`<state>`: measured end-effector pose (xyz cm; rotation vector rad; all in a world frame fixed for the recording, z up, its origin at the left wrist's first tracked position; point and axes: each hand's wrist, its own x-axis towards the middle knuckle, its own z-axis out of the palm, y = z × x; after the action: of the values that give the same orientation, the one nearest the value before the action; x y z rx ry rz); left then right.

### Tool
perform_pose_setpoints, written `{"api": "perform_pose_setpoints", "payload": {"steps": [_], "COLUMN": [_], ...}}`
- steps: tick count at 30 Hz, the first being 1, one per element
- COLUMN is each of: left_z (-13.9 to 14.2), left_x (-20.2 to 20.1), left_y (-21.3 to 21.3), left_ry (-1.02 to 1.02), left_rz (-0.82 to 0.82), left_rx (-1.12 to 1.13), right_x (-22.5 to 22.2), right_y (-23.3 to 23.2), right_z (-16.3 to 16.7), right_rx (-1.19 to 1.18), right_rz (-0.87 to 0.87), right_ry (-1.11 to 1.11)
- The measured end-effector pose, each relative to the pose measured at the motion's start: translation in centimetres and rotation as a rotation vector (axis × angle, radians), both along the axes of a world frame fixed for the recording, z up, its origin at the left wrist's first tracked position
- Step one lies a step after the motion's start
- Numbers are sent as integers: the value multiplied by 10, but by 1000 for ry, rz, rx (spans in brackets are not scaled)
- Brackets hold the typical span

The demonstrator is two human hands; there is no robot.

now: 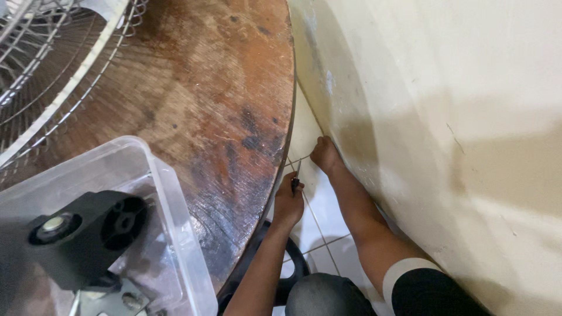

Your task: The person disassembles and reassembles a small black plastic fan housing using a screwdriver. They remove screws, separate the housing halves, inspect the interior, and then reassemble the unit by aligning the halves and tightening the screws.

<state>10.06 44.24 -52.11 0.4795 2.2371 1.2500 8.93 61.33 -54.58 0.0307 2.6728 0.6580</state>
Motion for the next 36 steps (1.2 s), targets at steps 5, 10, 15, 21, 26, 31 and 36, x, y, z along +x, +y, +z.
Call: {"api": "perform_pose_setpoints", "payload": {"steps": [5, 10, 15, 21, 26, 31, 36], "left_z": [-6, -1, 13, 47, 53, 53, 71], "left_x": [21, 40, 45, 56, 51, 40, 42], "left_y": [-36, -73, -91, -94, -77, -64, -50], "left_ry": [-46, -9, 57, -186, -214, -222, -338], "left_rz": [35, 41, 12, 33, 43, 48, 78], "left_rx": [24, 36, 87, 161, 241, 282, 330], "right_x": [3, 14, 26, 35, 46, 75, 97], "right_y": [-3, -5, -11, -48, -80, -81, -82], "right_z": [-17, -30, -28, -6, 16, 46, 91], "right_rx": [-38, -79, -173, -1151, -2167, -2720, -2995], "right_rz": [-36, -14, -34, -780, -1494, -1644, -1549], "right_ry": [2, 42, 271, 633, 843, 964, 920]}}
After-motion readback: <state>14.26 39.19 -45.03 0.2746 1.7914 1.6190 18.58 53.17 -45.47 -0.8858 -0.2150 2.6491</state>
